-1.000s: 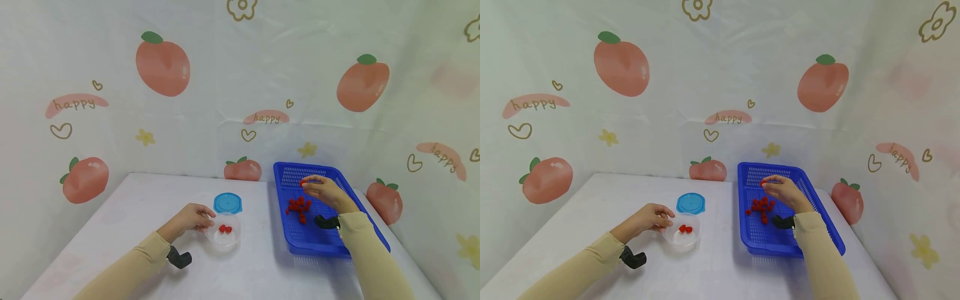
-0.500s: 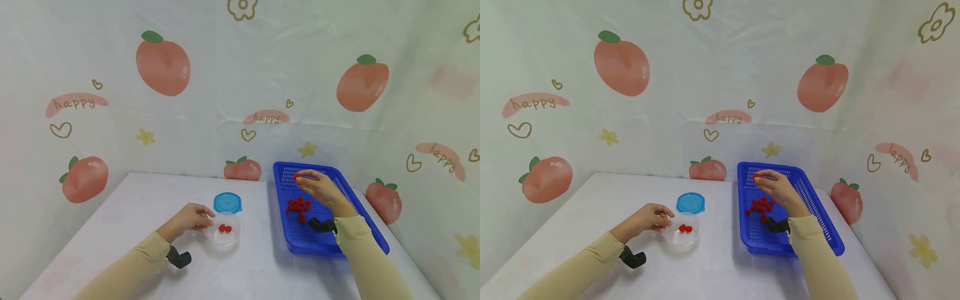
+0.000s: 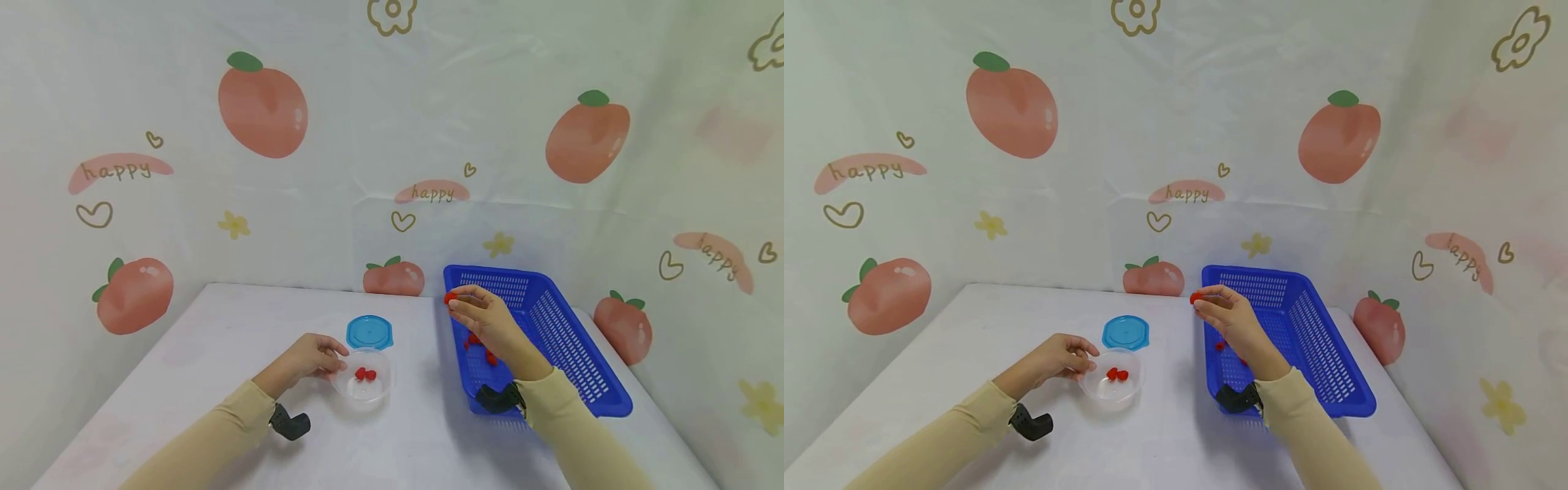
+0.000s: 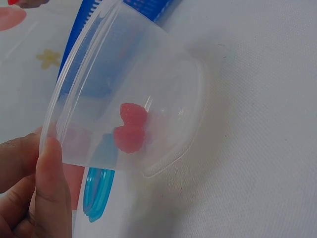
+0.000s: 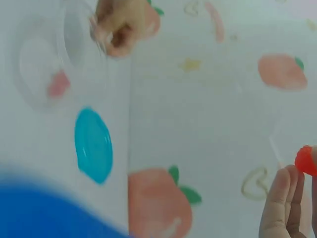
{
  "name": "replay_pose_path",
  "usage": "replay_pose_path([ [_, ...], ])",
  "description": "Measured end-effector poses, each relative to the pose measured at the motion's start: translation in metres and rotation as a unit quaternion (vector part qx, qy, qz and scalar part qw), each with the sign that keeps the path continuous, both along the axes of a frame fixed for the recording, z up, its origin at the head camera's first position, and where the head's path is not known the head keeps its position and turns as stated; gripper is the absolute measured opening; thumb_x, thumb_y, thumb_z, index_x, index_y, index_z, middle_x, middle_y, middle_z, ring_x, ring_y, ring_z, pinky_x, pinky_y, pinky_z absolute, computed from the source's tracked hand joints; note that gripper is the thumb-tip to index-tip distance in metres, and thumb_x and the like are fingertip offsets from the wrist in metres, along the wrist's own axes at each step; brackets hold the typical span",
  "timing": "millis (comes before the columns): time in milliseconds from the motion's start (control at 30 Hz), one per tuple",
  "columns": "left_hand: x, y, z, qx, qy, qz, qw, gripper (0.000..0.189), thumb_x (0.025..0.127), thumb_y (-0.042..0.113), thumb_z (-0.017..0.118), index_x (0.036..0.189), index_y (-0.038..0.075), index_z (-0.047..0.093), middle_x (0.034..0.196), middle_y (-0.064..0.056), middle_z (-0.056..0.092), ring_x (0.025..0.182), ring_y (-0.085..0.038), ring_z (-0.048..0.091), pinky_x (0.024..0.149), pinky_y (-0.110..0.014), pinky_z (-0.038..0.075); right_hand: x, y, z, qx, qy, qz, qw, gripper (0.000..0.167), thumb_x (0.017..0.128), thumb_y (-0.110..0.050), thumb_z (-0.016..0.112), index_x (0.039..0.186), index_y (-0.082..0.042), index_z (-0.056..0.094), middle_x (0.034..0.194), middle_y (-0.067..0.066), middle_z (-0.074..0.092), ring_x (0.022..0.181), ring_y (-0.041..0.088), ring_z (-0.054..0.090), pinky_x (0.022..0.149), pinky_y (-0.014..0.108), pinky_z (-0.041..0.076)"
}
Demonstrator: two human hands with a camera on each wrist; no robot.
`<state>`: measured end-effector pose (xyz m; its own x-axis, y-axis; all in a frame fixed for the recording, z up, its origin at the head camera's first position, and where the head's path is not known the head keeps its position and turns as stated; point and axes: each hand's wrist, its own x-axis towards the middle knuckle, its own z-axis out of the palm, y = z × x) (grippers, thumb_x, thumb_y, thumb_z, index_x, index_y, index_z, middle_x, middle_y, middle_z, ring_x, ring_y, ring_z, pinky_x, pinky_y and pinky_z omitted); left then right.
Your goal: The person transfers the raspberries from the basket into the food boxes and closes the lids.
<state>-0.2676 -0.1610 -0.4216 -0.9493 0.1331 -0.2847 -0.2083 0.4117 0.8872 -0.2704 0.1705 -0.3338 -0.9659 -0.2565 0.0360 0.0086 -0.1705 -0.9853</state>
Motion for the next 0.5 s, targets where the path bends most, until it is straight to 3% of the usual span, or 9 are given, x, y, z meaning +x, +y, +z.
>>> replay_pose_path([
  [300,0.001,0.0,-0.001,-0.003,0.002,-0.002,1.0,0.024,0.082,0.009,0.076,0.104,0.003,0.068,0.077,-0.008,0.061,0.059,-0.016,0.06,0.061,-0.025,0.056,0.025,-0.041,-0.014,0.01,0.001,0.028,0.9996,0.014,0.093,-0.004,0.062,0.104,-0.012,0.062,0.107,0.004,0.061,0.103,0.018,0.062,0.097,0.035,0.05],
  [500,0.0,0.0,0.0,-0.001,0.0,0.0,1.0,0.025,0.082,0.01,0.076,0.104,0.003,0.068,0.076,-0.008,0.061,0.058,-0.016,0.06,0.06,-0.024,0.055,0.041,-0.062,-0.031,0.046,0.008,0.061,0.997,0.019,0.09,-0.01,0.067,0.108,-0.008,0.062,0.103,0.002,0.063,0.102,0.018,0.062,0.094,0.03,0.052],
])
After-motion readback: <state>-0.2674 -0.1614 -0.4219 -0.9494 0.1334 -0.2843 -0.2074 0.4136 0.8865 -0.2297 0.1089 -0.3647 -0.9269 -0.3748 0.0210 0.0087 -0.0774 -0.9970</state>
